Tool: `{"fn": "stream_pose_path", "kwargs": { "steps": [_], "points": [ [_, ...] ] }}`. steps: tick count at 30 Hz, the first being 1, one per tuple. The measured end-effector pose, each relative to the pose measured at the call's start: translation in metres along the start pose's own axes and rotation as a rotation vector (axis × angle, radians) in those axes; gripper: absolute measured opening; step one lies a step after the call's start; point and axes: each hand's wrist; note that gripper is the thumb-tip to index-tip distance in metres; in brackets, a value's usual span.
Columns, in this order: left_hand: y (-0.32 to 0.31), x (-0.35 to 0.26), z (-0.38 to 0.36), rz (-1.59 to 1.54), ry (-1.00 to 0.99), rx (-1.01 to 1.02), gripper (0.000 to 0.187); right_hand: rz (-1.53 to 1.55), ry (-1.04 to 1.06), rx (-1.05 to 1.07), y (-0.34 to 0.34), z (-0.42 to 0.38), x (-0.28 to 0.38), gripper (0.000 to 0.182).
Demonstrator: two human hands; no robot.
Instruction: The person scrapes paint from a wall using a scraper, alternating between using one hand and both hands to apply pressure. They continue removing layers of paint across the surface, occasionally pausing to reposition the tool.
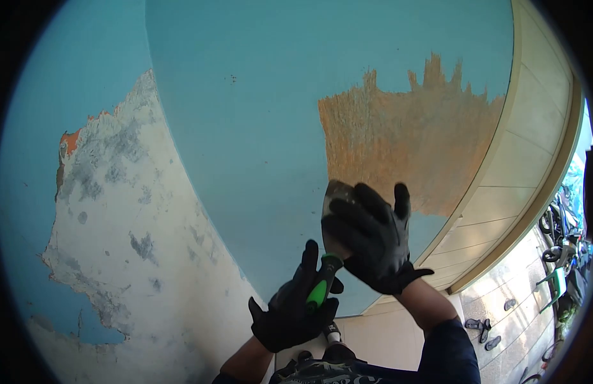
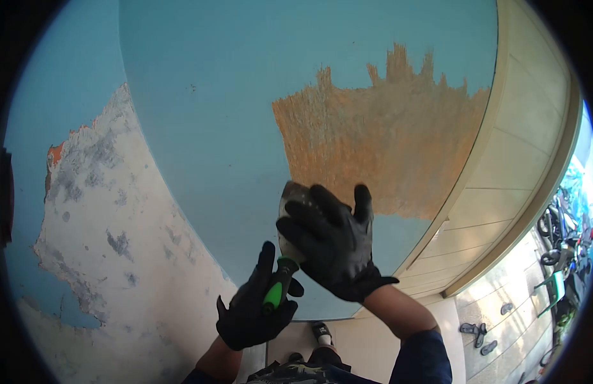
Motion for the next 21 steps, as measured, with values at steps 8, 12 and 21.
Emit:
{"fn": "stream_pose_path", "kwargs": {
  "steps": [8,12,21],
  "points": [
    [0.022,0.007,0.044,0.083,-0.069,-0.060,0.082,0.013,0.310,-0.155,-0.019,0.048,-0.046,0.038],
    [0.027,0.005,0.053,0.075,-0.039,-0.043,0.082,0.016,0.302,-0.148,-0.018,0.058,-0.050,0.025],
    [0.030,0.011,0.055,0.043,0.005,-0.042,0.085,0.048,0.262,-0.148,-0.019,0.059,-0.045,0.027]
  ]
}}
Point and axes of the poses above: each hand's wrist, its own z-axis towards the middle knuckle, its own y-axis out of the back of the hand, x = y × z, and after that the axes turned 2 degrees about y, right-handed
